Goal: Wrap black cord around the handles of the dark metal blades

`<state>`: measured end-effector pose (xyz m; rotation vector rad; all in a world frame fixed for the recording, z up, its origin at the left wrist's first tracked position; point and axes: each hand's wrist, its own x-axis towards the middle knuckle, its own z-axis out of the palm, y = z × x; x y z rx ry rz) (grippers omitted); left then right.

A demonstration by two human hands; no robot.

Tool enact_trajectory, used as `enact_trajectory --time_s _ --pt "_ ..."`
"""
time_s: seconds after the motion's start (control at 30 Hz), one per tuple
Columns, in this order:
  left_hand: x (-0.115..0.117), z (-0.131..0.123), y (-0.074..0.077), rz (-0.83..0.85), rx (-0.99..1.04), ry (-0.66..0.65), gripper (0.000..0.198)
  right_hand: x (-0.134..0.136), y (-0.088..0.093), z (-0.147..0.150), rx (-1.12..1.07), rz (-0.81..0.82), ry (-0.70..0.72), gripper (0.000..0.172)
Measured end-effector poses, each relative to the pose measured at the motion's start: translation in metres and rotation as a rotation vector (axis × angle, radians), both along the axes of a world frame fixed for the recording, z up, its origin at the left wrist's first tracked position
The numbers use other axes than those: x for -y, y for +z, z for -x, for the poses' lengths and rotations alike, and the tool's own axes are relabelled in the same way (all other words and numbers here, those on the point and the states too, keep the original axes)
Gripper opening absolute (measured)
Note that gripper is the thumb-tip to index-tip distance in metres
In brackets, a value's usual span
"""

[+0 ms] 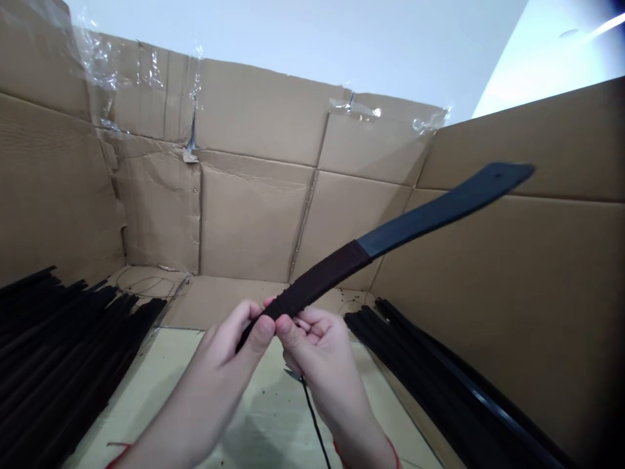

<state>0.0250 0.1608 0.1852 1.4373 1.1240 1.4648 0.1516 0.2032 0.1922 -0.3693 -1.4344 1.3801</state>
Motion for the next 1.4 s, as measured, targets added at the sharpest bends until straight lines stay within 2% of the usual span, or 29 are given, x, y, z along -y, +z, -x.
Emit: enact_trajectory --time_s 0.1,0.13,0.17,0.2,0.27,0.3,0.33,0.4,0.47,0.5,0.6,0.63,0.67,0.77,0.8,0.83,0.9,0.93,0.97,1.03,1.1,1.13,1.2,1.3,1.33,1.4 --pt "0.001 0.007 0.002 0.246 0.273 -0.475 0.045 0.006 0.003 -0.001 -0.004 0.010 0.091 0.030" --pt "0.001 0.007 0.001 0.297 0.342 -0.559 0.045 0.008 0.003 -0.001 -0.022 0.000 0.074 0.026" --pt "0.000 0.006 -0.001 0.304 0.360 -0.580 0.046 0.009 0.004 -0.001 -0.038 -0.010 0.034 0.022" --pt "0.000 0.004 -0.002 0.268 0.321 -0.532 0.046 0.009 0.004 0.000 -0.053 -0.015 -0.018 0.020" --pt "0.002 -0.001 -0.004 0.111 0.144 -0.284 0.045 0.007 0.003 0.000 -0.073 -0.021 -0.101 0.021" --pt "0.003 -0.003 -0.004 0.046 0.058 -0.184 0.045 0.005 0.003 -0.001 -0.067 -0.022 -0.107 0.023" --pt "0.004 -0.004 -0.004 0.032 0.018 -0.151 0.045 0.004 0.003 -0.002 -0.051 -0.028 -0.083 0.026" --pt "0.005 -0.005 -0.003 0.185 0.093 -0.289 0.048 0.002 0.003 -0.004 0.030 -0.047 0.004 0.030" --pt "0.003 -0.005 -0.004 0.339 0.193 -0.454 0.053 0.001 0.003 -0.005 0.104 -0.065 0.000 0.030" --pt "0.000 -0.005 -0.005 0.330 0.183 -0.429 0.053 0.001 0.003 -0.005 0.112 -0.069 -0.042 0.031" --pt "-0.006 -0.006 -0.009 0.044 -0.003 -0.064 0.046 0.000 0.001 0.000 0.038 -0.069 -0.154 0.035" --pt "-0.007 -0.006 -0.010 0.002 -0.014 -0.017 0.044 -0.001 0.000 0.001 0.022 -0.063 -0.137 0.035" --pt "-0.007 -0.005 -0.009 0.024 0.030 -0.050 0.044 -0.001 0.000 0.001 0.020 -0.051 -0.091 0.035" --pt "-0.005 -0.001 -0.006 0.257 0.274 -0.446 0.053 -0.004 -0.002 0.001 0.060 -0.014 0.052 0.034" --pt "-0.005 -0.001 -0.005 0.289 0.298 -0.509 0.055 -0.006 -0.003 0.001 0.059 -0.012 0.035 0.033" --pt "-0.004 -0.001 -0.004 0.256 0.264 -0.460 0.053 -0.008 -0.003 0.002 0.044 -0.016 -0.013 0.031" --pt "-0.004 -0.003 -0.005 0.102 0.141 -0.221 0.047 -0.011 -0.004 0.003 0.007 -0.021 -0.110 0.028" --pt "-0.005 -0.005 -0.006 0.051 0.111 -0.121 0.044 -0.012 -0.004 0.003 0.002 -0.015 -0.106 0.029" --pt "-0.005 -0.007 -0.008 0.049 0.131 -0.096 0.044 -0.013 -0.004 0.003 0.008 -0.005 -0.063 0.029" --pt "-0.008 -0.009 -0.010 0.163 0.285 -0.241 0.047 -0.011 -0.003 0.002 0.033 0.001 0.028 0.031" --pt "-0.011 -0.010 -0.012 0.301 0.440 -0.452 0.051 -0.007 -0.001 0.000 0.063 -0.036 -0.016 0.035" --pt "-0.013 -0.009 -0.012 0.334 0.466 -0.503 0.052 -0.005 0.000 0.000 0.073 -0.062 -0.078 0.038" --pt "-0.017 -0.007 -0.011 0.302 0.386 -0.450 0.052 -0.002 0.001 0.002 0.078 -0.102 -0.169 0.038" --pt "-0.017 -0.004 -0.009 0.118 0.194 -0.175 0.049 0.000 0.002 0.005 0.027 -0.101 -0.116 0.035" --pt "-0.016 -0.003 -0.008 0.098 0.173 -0.126 0.048 0.001 0.001 0.005 0.016 -0.092 -0.082 0.032" --pt "-0.012 -0.002 -0.009 0.197 0.217 -0.195 0.052 0.002 0.001 0.002 0.043 -0.066 0.005 0.032"
